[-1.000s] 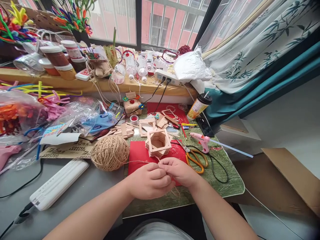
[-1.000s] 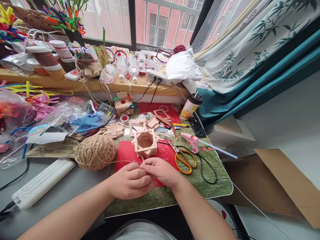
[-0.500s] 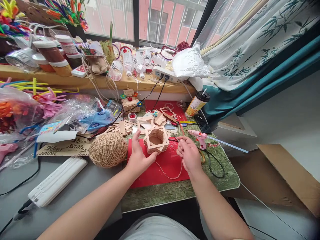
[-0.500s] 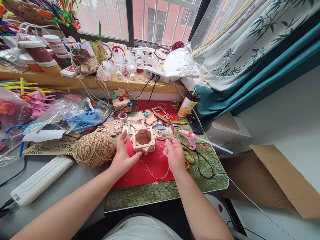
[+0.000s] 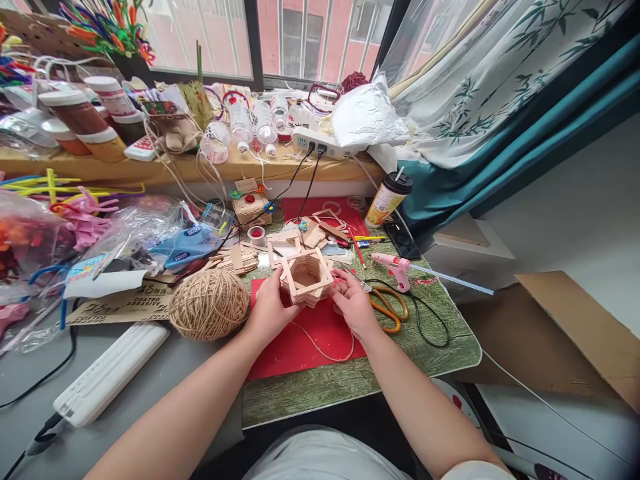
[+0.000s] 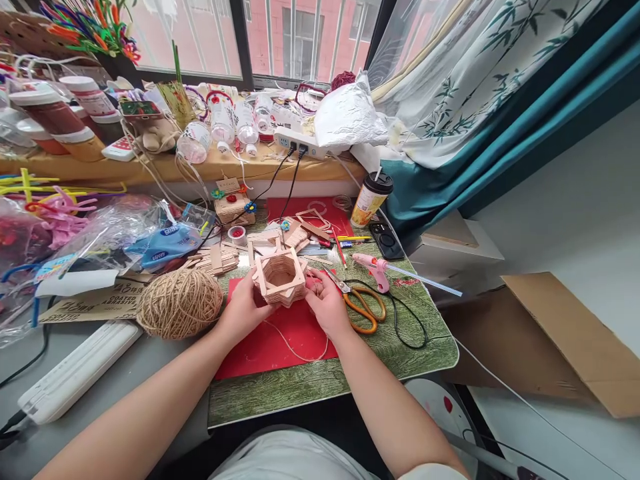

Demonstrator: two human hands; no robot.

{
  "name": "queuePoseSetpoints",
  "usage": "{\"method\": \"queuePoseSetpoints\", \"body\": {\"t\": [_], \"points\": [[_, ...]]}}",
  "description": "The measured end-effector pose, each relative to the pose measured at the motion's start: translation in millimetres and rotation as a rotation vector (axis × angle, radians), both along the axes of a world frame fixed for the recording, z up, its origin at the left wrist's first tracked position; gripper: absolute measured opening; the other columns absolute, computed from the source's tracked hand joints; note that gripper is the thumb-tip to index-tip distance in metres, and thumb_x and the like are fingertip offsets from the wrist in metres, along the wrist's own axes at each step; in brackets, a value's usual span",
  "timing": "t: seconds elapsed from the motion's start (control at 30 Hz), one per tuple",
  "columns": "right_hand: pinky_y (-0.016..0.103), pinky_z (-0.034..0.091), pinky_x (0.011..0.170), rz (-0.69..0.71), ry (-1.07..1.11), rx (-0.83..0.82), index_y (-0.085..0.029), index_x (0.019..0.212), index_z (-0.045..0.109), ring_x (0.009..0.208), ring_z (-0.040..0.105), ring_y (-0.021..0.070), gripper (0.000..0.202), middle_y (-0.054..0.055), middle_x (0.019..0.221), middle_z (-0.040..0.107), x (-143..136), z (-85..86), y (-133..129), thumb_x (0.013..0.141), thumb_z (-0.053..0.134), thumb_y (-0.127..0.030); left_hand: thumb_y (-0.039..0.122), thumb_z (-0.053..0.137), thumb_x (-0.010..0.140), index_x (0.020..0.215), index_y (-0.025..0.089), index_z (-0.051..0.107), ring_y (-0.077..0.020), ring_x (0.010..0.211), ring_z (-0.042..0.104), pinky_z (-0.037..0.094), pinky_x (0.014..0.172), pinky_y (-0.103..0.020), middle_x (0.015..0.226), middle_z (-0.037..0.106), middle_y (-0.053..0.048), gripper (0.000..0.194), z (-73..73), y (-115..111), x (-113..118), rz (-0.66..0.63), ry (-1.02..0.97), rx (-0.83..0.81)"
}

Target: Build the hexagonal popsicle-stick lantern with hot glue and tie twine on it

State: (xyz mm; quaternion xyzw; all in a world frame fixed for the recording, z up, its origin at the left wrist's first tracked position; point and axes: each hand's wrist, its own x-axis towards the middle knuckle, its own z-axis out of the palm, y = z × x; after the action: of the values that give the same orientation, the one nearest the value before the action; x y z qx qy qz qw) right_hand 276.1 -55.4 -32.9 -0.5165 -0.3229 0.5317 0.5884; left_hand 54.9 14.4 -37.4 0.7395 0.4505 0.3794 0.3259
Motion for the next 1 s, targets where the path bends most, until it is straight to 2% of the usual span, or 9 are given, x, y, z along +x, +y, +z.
{"method": "queuePoseSetpoints", "body": {"t": [0.07,0.2,0.4,0.57,0.77,0.9,1.0], "points": [[0.019,0.024,0.046,0.027,0.066,-0.012,-0.028,0.143,0.061,0.054,0.029,0.0067,0.07,-0.008,0.079,0.053,0.8,1.3,0.2,0.084,0.091,-0.05,0.024,0.091,0.073,0.163,0.027,0.047,-0.0392,0.14,0.063,0.053,0.118,-0.059,0.152,0.064,-0.015,0.101,-1.0,-0.8,-0.9,-0.041,-0.037,-0.026],[0.019,0.023,0.046,0.066,0.161,0.051,-0.027,0.124,0.066,0.052,0.024,0.0054,0.053,-0.009,0.077,0.053,1.2,5.2,0.4,0.083,0.093,-0.049,0.024,0.087,0.078,0.167,0.029,0.039,-0.0375,0.149,0.055,0.048,0.126,-0.059,0.161,0.052,-0.016,0.102,1.9,-7.6,-2.4,-0.068,-0.145,-0.034],[0.019,0.025,0.047,0.115,0.267,0.095,-0.025,0.105,0.065,0.053,0.018,0.0068,0.038,-0.011,0.069,0.038,-3.1,8.8,-2.1,0.087,0.089,-0.048,0.041,0.093,0.082,0.165,0.033,0.036,-0.0347,0.149,0.057,0.048,0.127,-0.057,0.165,0.046,-0.016,0.101,9.9,-20.6,-1.9,-0.103,-0.424,-0.014],[0.019,0.025,0.048,0.121,0.351,0.053,-0.024,0.087,0.057,0.054,0.018,0.0077,0.043,-0.011,0.066,0.03,-4.9,10.2,-2.9,0.086,0.091,-0.05,0.043,0.099,0.077,0.163,0.035,0.038,-0.0381,0.152,0.052,0.045,0.128,-0.061,0.165,0.045,-0.015,0.106,12.0,-23.5,-1.9,-0.089,-0.415,0.079],[0.018,0.026,0.049,0.188,0.366,-0.048,-0.023,0.094,0.061,0.054,0.025,0.007,0.04,-0.007,0.07,0.045,-6.2,9.9,-1.9,0.089,0.089,-0.05,0.038,0.095,0.081,0.158,0.034,0.044,-0.0356,0.151,0.054,0.048,0.127,-0.059,0.159,0.048,-0.014,0.093,14.7,-25.7,0.0,-0.021,-0.41,0.087],[0.018,0.027,0.048,0.203,0.346,-0.092,-0.022,0.095,0.063,0.053,0.027,0.0066,0.038,-0.008,0.067,0.047,-6.9,10.0,1.1,0.086,0.092,-0.046,0.037,0.096,0.079,0.153,0.032,0.048,-0.0343,0.148,0.055,0.052,0.124,-0.056,0.156,0.049,-0.012,0.088,13.1,-22.3,0.3,0.045,-0.358,0.065],[0.017,0.026,0.047,0.151,0.324,-0.093,-0.022,0.103,0.067,0.052,0.026,0.0061,0.039,-0.008,0.067,0.048,-4.7,6.7,2.1,0.086,0.091,-0.047,0.039,0.097,0.078,0.149,0.032,0.051,-0.0333,0.147,0.054,0.053,0.122,-0.055,0.154,0.048,-0.011,0.085,13.0,-18.6,-0.6,0.072,-0.328,0.067]]}}
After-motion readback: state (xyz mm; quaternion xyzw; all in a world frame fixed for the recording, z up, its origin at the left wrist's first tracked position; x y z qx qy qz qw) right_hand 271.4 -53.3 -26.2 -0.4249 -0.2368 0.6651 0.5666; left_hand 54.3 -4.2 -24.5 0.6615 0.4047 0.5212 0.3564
